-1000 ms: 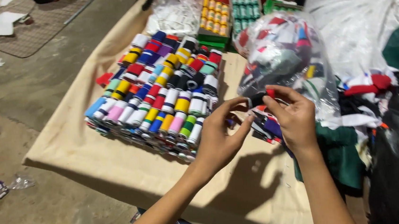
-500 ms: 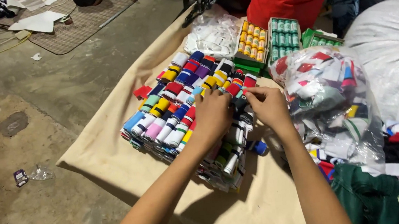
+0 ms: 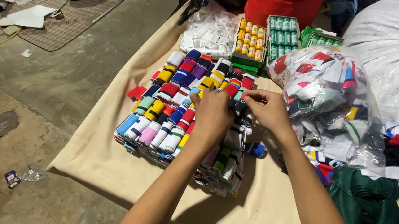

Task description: The person folds a small piece of patterned fabric on a table covered with a beige cloth. They smooth the fabric and fold it into a compact shape, then place it aside.

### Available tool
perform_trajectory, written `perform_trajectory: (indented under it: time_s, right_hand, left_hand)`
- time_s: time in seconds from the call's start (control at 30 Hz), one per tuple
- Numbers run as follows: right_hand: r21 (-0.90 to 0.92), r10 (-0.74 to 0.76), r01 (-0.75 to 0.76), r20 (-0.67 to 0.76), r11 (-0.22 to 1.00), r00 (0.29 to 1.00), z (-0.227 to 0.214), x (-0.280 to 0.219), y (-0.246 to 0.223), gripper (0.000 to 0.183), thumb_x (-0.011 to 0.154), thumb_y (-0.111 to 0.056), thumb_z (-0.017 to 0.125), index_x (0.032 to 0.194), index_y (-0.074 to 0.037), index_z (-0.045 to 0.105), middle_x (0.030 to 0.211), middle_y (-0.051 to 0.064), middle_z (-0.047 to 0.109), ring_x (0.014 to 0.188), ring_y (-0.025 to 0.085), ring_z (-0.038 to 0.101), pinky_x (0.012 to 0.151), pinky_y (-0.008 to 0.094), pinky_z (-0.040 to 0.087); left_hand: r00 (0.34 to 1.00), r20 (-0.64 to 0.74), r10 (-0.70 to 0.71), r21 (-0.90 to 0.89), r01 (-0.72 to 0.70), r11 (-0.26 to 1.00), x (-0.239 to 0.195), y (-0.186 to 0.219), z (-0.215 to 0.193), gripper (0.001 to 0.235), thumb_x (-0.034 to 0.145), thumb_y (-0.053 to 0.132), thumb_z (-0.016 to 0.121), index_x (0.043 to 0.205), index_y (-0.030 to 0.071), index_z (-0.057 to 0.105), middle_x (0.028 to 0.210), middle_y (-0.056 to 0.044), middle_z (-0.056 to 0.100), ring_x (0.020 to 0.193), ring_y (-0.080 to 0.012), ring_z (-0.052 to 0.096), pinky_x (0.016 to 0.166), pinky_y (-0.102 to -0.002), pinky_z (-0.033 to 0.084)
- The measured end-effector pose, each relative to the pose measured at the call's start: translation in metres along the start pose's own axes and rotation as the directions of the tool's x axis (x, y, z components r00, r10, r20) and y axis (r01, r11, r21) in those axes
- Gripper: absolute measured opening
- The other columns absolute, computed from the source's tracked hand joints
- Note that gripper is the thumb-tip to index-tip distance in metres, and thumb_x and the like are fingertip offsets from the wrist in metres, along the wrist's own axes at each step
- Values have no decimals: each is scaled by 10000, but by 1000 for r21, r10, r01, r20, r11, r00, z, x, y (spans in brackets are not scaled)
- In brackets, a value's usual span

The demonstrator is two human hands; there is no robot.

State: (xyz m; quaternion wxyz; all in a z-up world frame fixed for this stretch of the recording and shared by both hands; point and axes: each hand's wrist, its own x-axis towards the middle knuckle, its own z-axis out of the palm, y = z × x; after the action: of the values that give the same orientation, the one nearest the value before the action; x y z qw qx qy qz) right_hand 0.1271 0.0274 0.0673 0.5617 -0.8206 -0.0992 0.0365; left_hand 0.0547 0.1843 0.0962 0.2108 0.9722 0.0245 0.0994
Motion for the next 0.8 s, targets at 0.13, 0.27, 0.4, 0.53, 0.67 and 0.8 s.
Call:
perform_trajectory:
  time_s: [0.13,0.27,0.4,0.53,0.67,0.8]
  right_hand:
    - [-56,2,-3,-15,998,1000,4,-4,1,182,877,-166,769,1055,-159,812,941,104,776,870,178,746,744,322,601]
    - [-133,-74,66,-52,989,996,15,-13,-10,140,844,-221,810,982,-203,822,805,23,766,739,80,678,668,249,561]
    - [-150,-90,76,-86,986,992,21,-18,-4,91,863,-179,783,934,-213,829,747,11,761,656,66,645,626,247,550]
    - [-198,-120,101,-88,975,989,21,-26,-6,185,895,-60,712,994,-166,825,797,105,773,706,202,729,637,325,569]
    - [-127,-196,170,-226,977,954,8,-33,-7,233,894,-54,659,1080,-95,793,922,149,762,785,187,706,681,332,579]
    - [-220,34,-77,-193,972,981,0,-46,-4,349,918,-273,721,1210,-84,735,987,204,734,834,320,736,708,427,591]
  left_hand:
    - [1000,21,-6,15,6,1000,-2,-5,2,275,674,198,775,905,53,742,819,-134,684,923,-326,621,905,-587,310]
    - [1000,31,-2,-25,3,1000,-9,-5,-10,238,720,242,746,883,69,745,814,-129,687,910,-331,631,909,-602,317]
    - [998,14,58,-122,-56,991,-14,6,-23,304,789,272,694,1036,99,732,904,-139,681,960,-345,643,895,-595,348]
    - [995,-10,103,-126,-103,987,-6,0,-1,244,824,285,646,967,113,744,857,-106,681,905,-322,658,882,-565,373]
    - [993,38,113,-44,-112,993,-4,-4,11,177,768,201,719,923,141,781,884,-97,695,911,-313,657,864,-563,376]
    - [992,56,116,-43,-114,993,-6,0,11,189,780,162,724,956,113,777,922,-115,685,951,-331,638,876,-585,378]
